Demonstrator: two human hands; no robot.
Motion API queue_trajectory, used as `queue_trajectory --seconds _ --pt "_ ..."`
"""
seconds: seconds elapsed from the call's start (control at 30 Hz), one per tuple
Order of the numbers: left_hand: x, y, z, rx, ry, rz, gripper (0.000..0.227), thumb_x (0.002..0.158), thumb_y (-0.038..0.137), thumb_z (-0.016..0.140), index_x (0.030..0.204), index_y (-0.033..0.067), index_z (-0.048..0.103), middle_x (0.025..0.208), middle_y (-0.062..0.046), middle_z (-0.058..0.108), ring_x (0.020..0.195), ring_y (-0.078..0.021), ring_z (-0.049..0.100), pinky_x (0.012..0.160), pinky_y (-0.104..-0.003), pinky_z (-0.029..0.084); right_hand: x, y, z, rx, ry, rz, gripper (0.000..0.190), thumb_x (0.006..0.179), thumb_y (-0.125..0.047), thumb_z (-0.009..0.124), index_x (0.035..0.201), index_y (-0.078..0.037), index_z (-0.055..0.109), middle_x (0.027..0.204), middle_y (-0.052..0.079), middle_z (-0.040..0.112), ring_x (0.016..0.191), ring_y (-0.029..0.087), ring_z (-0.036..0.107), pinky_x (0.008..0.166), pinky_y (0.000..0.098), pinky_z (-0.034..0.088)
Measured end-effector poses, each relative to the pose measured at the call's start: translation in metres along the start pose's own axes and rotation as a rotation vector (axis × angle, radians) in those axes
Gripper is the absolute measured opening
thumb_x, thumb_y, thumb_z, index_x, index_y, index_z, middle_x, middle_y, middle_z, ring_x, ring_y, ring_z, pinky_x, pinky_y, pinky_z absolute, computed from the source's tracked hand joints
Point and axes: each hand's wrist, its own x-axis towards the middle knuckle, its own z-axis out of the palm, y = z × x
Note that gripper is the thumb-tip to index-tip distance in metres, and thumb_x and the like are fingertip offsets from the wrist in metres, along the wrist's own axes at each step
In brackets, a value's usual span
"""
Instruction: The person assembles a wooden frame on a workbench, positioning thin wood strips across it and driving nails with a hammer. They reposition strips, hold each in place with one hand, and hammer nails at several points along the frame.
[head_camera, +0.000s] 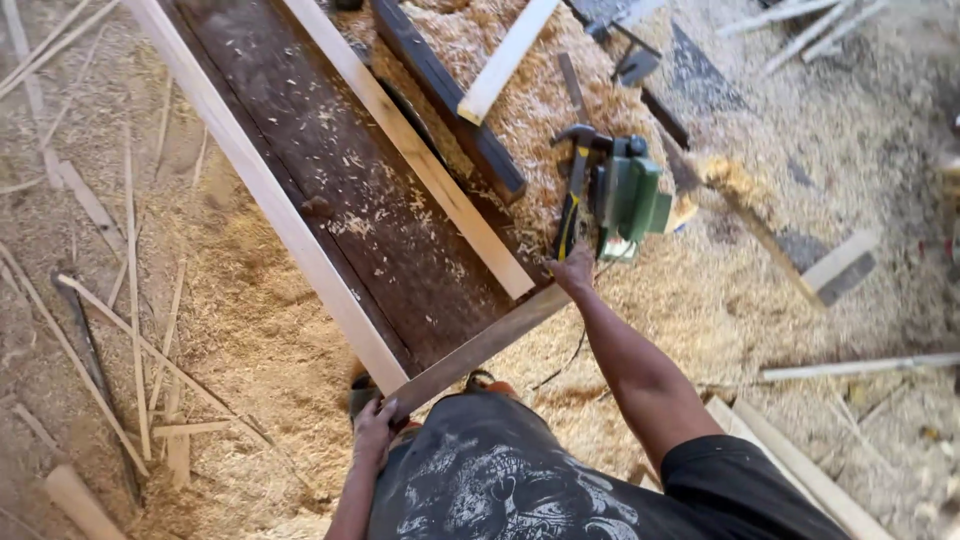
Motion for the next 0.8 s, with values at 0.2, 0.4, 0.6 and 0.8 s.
queue_trajectory --seconds 0.2,0.4,0.6,0.8 --pt "0.003 0.001 -0.003 0.038 -0.026 -0.024 0.054 0.094 0.019 0.066 0.141 -0.007 0.054 0.124 -0.019 0.065 0.102 -0.0286 0.069 0.081 -0.043 0.064 0.043 -0.068 -0.048 0.254 -0.202 0.657 0.025 0.078 -0.028 0.073 0.079 -0.003 0.068 0.071 0.007 0.066 0.067 0.023 0.064 0.064 0.0434 0.052" --pt "-0.001 -0.053 -0.039 0.567 0.045 0.338 0.05 0.101 0.026 0.066 0.141 -0.004 0.06 0.116 -0.016 0.074 0.101 -0.0256 0.072 0.081 -0.033 0.06 0.088 -0.01 -0.006 0.199 -0.019 0.209 0.03 0.086 -0.032 0.075 0.086 -0.003 0.067 0.077 0.01 0.066 0.066 0.024 0.061 0.062 0.0443 0.051" --pt "0.002 -0.025 -0.01 0.247 0.077 0.022 0.054 0.092 0.019 0.072 0.138 -0.0034 0.054 0.126 -0.014 0.064 0.103 -0.0248 0.071 0.077 -0.04 0.067 0.12 -0.034 -0.041 0.304 -0.022 0.173 0.049 0.09 -0.039 0.086 0.109 -0.001 0.063 0.094 0.013 0.061 0.085 0.027 0.056 0.072 0.0497 0.048" --pt "-0.026 0.005 -0.003 0.016 0.007 0.054 0.057 0.088 0.011 0.069 0.141 0.0006 0.051 0.121 -0.016 0.067 0.099 -0.0271 0.073 0.08 -0.042 0.067 -0.062 -0.065 -0.048 0.786 -0.017 0.487 0.042 0.083 -0.02 0.077 0.11 -0.004 0.05 0.097 0.005 0.051 0.087 0.023 0.055 0.073 0.0415 0.053"
